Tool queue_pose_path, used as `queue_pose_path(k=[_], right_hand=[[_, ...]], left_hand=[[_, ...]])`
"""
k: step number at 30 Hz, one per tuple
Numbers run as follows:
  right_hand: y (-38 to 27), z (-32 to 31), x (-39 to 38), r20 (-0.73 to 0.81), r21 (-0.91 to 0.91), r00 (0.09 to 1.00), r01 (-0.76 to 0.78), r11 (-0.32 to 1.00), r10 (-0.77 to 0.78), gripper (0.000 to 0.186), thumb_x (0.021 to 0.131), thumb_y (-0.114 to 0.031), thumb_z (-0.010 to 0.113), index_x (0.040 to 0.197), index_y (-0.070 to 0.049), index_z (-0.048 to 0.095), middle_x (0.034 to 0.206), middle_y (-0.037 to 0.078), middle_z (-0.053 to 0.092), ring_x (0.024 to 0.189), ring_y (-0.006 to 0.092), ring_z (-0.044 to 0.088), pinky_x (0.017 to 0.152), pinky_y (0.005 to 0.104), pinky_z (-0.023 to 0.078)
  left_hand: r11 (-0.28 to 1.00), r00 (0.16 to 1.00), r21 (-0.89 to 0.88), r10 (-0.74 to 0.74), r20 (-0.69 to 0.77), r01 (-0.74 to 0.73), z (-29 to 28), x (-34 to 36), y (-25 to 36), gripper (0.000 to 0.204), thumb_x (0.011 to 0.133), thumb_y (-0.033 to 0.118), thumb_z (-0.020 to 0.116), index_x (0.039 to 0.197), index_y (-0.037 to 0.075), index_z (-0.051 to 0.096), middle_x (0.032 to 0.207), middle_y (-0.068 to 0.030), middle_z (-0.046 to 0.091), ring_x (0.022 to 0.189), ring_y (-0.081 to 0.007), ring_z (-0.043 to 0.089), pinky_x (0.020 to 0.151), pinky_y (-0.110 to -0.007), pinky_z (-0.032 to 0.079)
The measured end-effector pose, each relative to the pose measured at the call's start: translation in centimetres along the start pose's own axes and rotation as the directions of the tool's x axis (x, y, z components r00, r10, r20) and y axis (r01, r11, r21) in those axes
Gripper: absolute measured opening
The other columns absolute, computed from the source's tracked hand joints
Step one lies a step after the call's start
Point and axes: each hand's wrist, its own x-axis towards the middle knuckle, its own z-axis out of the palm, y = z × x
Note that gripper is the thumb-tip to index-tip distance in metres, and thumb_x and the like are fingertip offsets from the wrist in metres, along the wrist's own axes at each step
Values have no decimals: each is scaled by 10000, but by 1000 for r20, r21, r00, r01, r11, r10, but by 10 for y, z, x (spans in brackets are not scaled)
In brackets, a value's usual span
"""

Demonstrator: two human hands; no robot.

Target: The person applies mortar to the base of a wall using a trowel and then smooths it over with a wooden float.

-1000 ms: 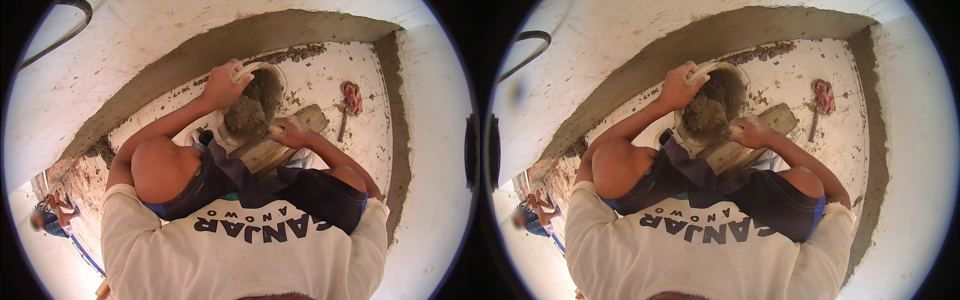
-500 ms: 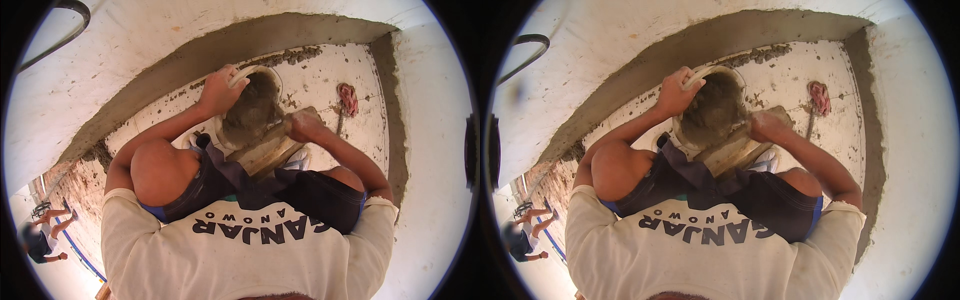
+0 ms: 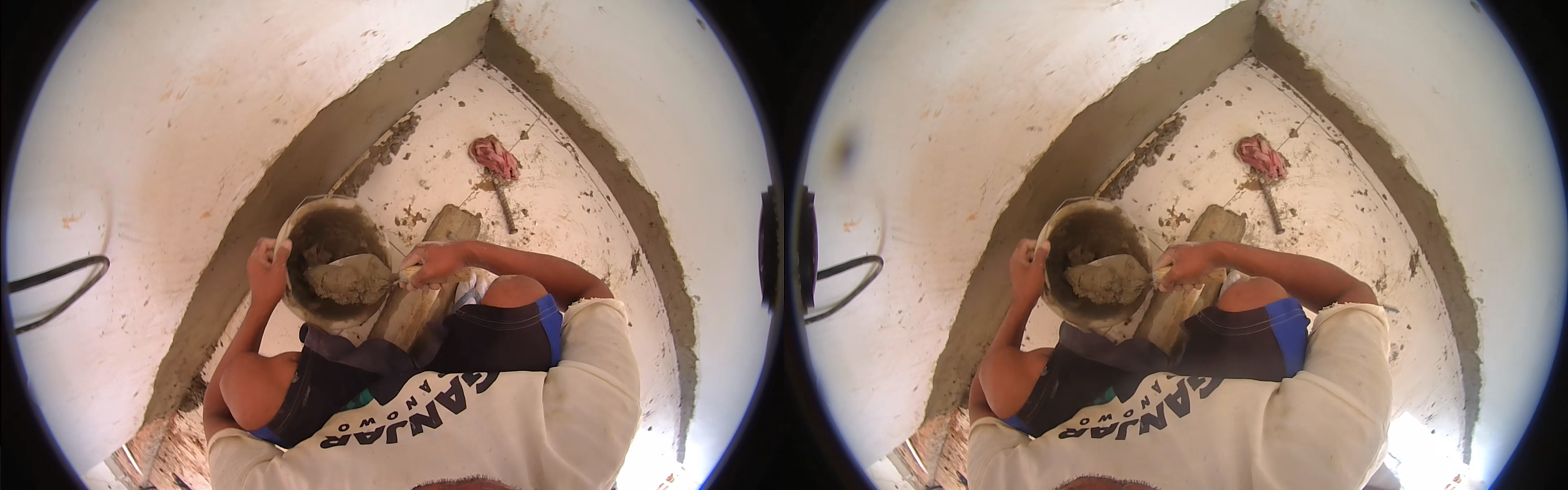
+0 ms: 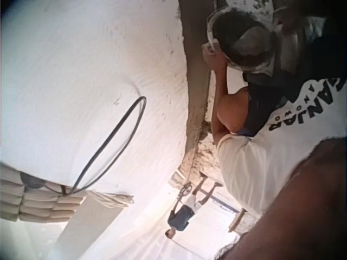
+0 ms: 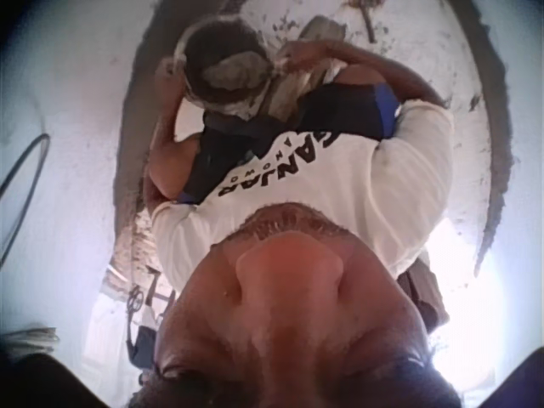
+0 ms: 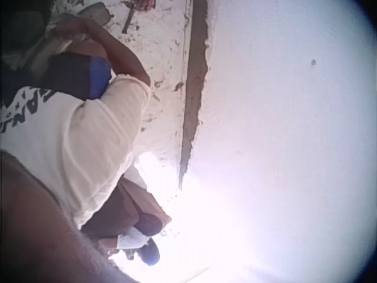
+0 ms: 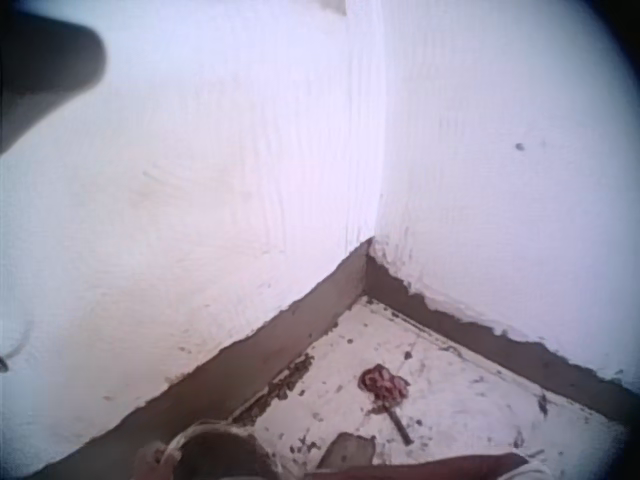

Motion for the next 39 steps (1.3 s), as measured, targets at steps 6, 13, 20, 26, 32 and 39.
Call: queue_pose_path(k=[6, 13, 20, 26, 32, 39], right_hand=[[12, -26, -41, -416, 205, 879, 339, 918, -232, 375, 858, -165, 642, 1164, 51, 616, 832, 76, 644, 686, 137, 618, 585, 305, 525], [31, -78, -51, -887, 227, 375, 862, 453, -271, 366, 918, -84, 582, 1264, -35, 477, 896, 49, 570, 708, 126, 592, 603, 267, 542], [17, -148, -71, -968, -245, -251, 958, 152, 22, 388, 907, -73, 639, 1234, -17, 438, 895, 67, 565, 658, 127, 581, 539, 275, 516], [17, -236, -47, -590, -440, -724, 660, 609, 358, 446, 897, -94, 666, 1248, 22, 416, 901, 136, 570, 775, 252, 602, 684, 374, 511], [58, -374, -8, -415, -215, -881, 339, 916, 229, 439, 878, -147, 675, 1240, -7, 468, 974, 225, 594, 898, 397, 586, 834, 456, 480], [-47, -302, 8, -880, -394, -471, 647, 653, -65, 382, 878, -183, 659, 1191, -48, 486, 945, 222, 640, 852, 415, 645, 788, 475, 510]], left_hand=[[981, 967, 81, -187, 175, 175, -63, -12, -64, 291, 937, 246, 637, 824, -17, 583, 667, -96, 521, 636, -189, 484, 619, -355, 422], [708, 860, 705, -380, 341, 33, -91, 9, 14, 341, 891, 222, 700, 1109, -36, 656, 992, -246, 701, 940, -366, 699, 815, -407, 546], [526, 748, 587, 624, 225, -615, -79, 91, 139, 286, 828, 63, 739, 1090, 10, 638, 1019, -177, 666, 919, -385, 646, 785, -447, 540], [-72, 308, 882, 921, 238, -465, -77, 165, 157, 323, 838, 180, 737, 1109, 56, 612, 1033, -150, 611, 916, -380, 574, 813, -538, 461], [0, 342, 881, 922, 184, -473, -31, 180, 149, 402, 857, 309, 732, 1150, 57, 622, 1093, -159, 612, 1000, -398, 551, 889, -531, 436], [-96, 377, 924, 893, 244, -371, -72, 166, 147, 390, 869, 342, 700, 1152, 87, 617, 1090, -127, 590, 945, -347, 542, 813, -493, 434]])
